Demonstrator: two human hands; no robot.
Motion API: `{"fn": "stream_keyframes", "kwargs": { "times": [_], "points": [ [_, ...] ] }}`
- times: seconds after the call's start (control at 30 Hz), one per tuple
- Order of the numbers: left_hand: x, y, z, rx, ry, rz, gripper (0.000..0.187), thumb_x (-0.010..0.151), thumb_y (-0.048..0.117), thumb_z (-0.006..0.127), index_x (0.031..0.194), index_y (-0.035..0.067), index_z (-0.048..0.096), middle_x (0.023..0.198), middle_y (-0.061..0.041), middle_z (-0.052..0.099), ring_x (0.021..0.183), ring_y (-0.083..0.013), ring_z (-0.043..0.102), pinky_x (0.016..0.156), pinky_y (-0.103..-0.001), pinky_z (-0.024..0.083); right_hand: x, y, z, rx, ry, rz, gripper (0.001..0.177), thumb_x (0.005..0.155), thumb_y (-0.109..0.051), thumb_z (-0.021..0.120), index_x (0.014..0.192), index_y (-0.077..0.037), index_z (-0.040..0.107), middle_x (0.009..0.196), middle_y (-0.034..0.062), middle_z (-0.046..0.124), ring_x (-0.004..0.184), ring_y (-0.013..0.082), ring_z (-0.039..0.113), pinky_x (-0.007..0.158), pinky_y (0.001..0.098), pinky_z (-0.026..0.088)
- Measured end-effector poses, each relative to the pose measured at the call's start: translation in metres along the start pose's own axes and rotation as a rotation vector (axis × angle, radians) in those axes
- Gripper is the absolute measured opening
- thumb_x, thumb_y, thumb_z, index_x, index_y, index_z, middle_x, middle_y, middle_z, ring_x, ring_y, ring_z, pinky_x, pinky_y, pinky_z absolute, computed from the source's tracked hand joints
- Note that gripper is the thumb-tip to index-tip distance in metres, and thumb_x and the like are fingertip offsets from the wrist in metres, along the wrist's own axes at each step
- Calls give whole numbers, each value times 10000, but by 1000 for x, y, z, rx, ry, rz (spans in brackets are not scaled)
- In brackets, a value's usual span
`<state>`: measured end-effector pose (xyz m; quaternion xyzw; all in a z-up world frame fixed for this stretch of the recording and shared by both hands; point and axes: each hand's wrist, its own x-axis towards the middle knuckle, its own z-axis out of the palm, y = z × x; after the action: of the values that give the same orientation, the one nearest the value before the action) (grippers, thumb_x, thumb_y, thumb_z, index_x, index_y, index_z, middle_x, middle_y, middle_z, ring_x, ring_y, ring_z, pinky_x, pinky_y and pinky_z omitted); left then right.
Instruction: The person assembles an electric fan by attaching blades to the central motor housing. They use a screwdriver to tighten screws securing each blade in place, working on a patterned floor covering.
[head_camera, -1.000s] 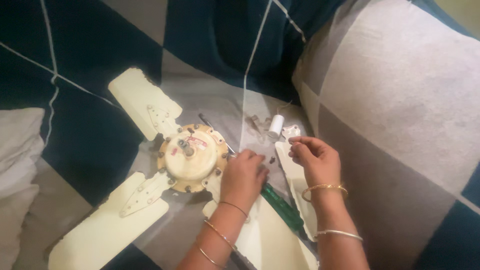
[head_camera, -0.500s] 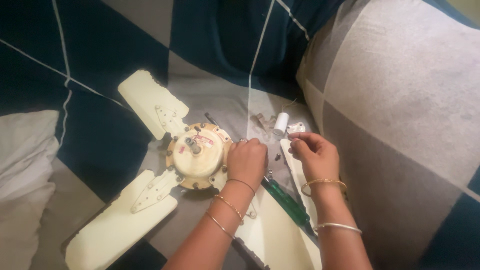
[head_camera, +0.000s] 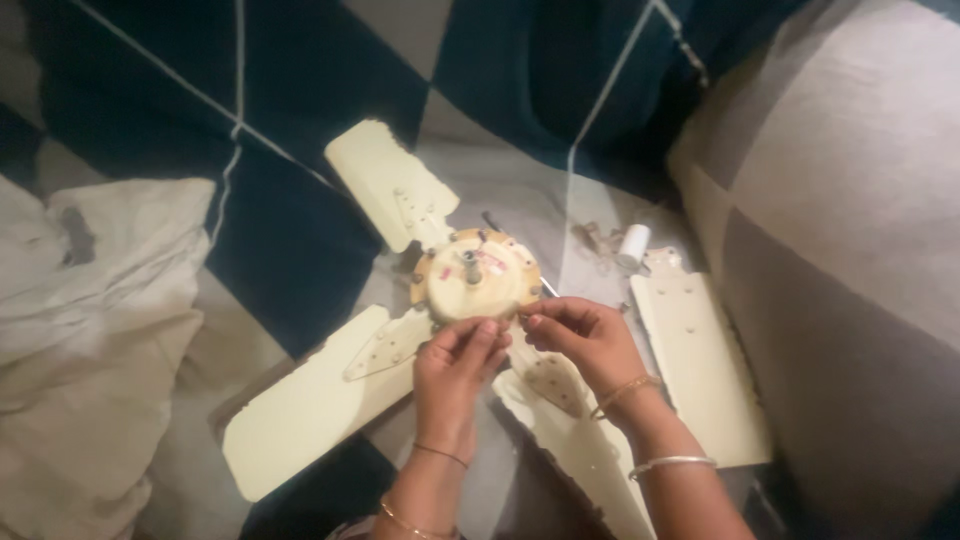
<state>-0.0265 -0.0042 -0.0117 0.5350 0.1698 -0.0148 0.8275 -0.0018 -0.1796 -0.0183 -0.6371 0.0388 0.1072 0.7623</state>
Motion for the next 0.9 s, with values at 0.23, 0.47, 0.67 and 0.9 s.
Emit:
{"fn": "stream_keyframes", "kwargs": {
  "times": [0.23,0.47,0.67,0.9],
  "points": [
    [17,9,-28,212,-92,187,153,917,87,712,994,-45,705,942,-123,786,825,-165,760,764,-262,609,5,7,15,-298,71,-111,266,869,-163,738,1094,-29,784,936,49,792,850,120,735,778,273,597],
    [11,18,-19,959,-84,593,81,893,164,731,915,88,750,912,-76,743,799,-257,724,696,-358,561,11,11,17,-423,238,-95,210,865,-138,733,1038,-21,750,888,60,774,770,117,723,729,275,593],
    [9,22,-14,1183,-36,617,94,895,244,700,893,175,763,931,-11,709,805,-294,695,667,-414,536,10,5,15,-424,333,-29,189,877,-136,717,1022,-21,759,837,60,761,721,116,684,690,265,547],
    [8,16,-15,1279,-41,757,63,869,235,721,862,183,756,901,-9,692,786,-288,688,683,-417,538,5,4,13,-440,290,-83,197,878,-160,717,1016,-24,755,831,52,764,755,105,701,715,260,555]
  ]
}}
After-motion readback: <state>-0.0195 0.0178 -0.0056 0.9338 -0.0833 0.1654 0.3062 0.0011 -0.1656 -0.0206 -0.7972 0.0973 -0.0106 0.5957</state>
